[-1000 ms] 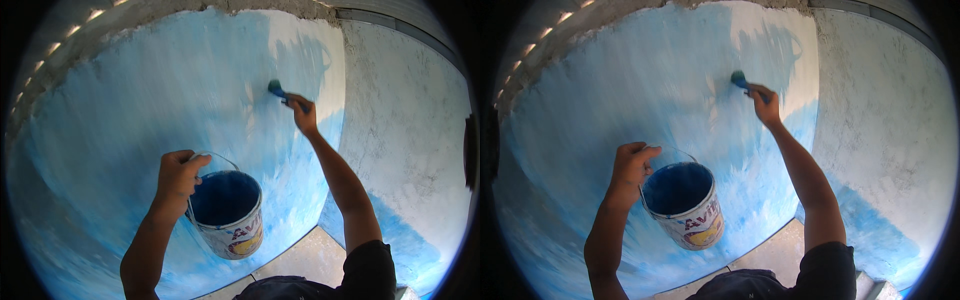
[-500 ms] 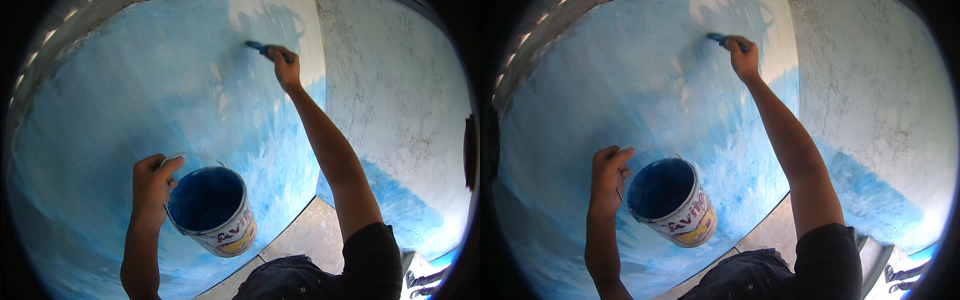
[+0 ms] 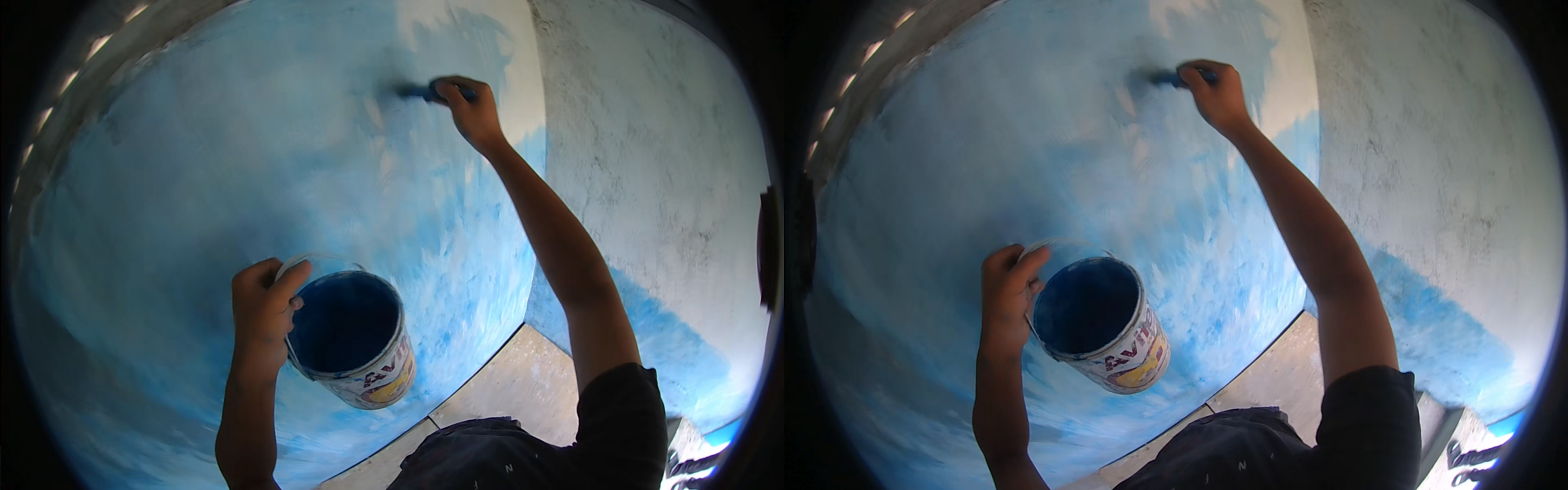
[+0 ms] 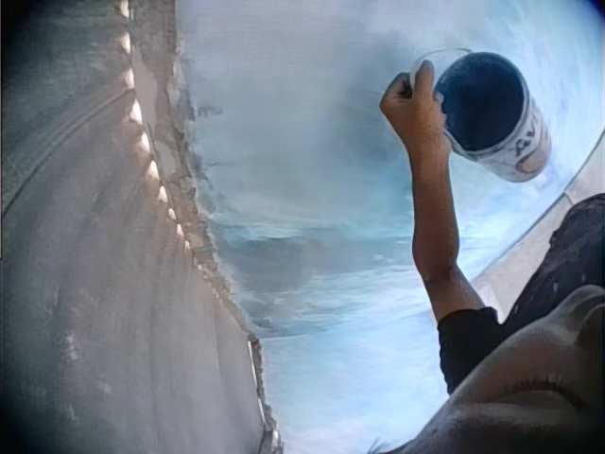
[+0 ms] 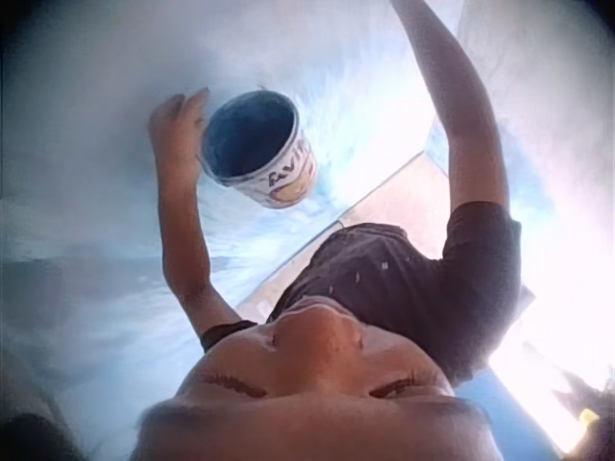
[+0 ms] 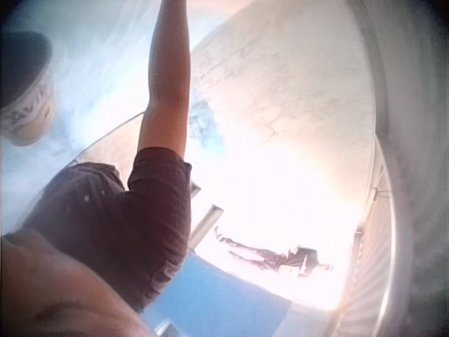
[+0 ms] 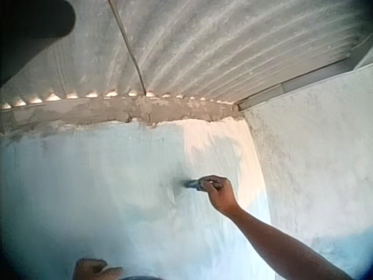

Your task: The person paints an interior wall with blue paint using a brush, dipping it into a bucket of paint periodically.

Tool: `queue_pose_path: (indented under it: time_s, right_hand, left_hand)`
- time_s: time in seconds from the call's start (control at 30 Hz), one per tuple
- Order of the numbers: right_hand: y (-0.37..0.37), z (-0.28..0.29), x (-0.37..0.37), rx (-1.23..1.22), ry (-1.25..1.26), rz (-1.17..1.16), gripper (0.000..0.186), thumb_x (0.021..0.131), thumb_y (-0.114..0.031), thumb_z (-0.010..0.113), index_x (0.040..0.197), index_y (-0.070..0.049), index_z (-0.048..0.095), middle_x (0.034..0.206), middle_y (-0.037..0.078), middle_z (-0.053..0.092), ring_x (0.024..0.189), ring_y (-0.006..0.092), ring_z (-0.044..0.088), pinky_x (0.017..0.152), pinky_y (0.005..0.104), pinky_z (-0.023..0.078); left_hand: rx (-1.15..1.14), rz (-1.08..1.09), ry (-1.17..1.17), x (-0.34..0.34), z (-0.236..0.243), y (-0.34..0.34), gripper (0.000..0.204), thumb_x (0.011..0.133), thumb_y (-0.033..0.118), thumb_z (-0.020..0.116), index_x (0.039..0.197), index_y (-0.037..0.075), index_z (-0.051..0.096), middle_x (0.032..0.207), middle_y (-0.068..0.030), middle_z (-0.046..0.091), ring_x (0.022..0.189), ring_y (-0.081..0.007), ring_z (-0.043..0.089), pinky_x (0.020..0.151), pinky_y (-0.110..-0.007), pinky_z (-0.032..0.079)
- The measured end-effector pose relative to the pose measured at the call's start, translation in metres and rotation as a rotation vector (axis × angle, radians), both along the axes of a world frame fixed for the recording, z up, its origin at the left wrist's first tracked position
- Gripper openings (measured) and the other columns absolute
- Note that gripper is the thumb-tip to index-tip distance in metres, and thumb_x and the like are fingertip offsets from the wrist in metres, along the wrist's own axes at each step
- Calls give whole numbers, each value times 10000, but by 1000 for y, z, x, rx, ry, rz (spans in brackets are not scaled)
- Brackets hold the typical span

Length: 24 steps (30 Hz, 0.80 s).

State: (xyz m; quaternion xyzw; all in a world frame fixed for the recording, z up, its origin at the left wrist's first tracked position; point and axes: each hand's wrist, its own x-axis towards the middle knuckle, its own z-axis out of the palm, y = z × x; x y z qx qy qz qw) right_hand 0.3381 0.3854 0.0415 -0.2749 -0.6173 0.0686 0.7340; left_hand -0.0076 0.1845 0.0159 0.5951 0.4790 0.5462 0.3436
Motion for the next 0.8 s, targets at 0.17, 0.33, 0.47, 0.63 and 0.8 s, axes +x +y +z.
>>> queue_pose_path:
  time_s: [0.17, 0.33, 0.47, 0.63, 0.8]
  right_hand:
    - [21, -52, -16, 11, -45, -22, 213, 958, -58, 571, 1097, 46, 693, 996, 170, 723, 954, 216, 697, 863, 331, 550]
    - [2, -83, 8, -481, -215, -45, 237, 912, -101, 573, 922, 88, 716, 844, 189, 731, 805, 248, 739, 743, 350, 586]
    - [22, -33, 4, -525, -415, -212, 307, 888, -199, 598, 840, 70, 739, 756, 201, 717, 687, 264, 716, 722, 372, 568]
    - [17, 66, -51, -13, 45, 103, 245, 912, -126, 580, 924, 81, 711, 841, 187, 727, 783, 220, 710, 751, 334, 540]
    - [10, 18, -94, 128, -144, -31, 157, 908, -71, 606, 847, 41, 697, 811, 160, 710, 762, 200, 701, 694, 312, 534]
  left_hand:
    - [29, 59, -10, -5, -8, 2, 339, 840, 187, 756, 593, 74, 553, 534, 10, 446, 469, -57, 426, 412, -210, 281]
    - [38, 26, 7, -3, -4, 3, 336, 844, 176, 756, 592, 69, 561, 527, 11, 466, 441, -52, 418, 392, -214, 274]
    - [16, -21, 24, 0, 0, 8, 319, 838, 171, 767, 599, 55, 590, 509, 2, 499, 405, -47, 420, 375, -216, 272]
    - [14, 17, 38, 0, -2, 9, 293, 831, 166, 775, 611, 46, 622, 505, -12, 528, 392, -47, 432, 373, -216, 279]
    - [0, 17, -134, -9, 2, -3, 308, 822, 184, 784, 602, 48, 618, 506, -13, 528, 395, -51, 431, 382, -214, 283]
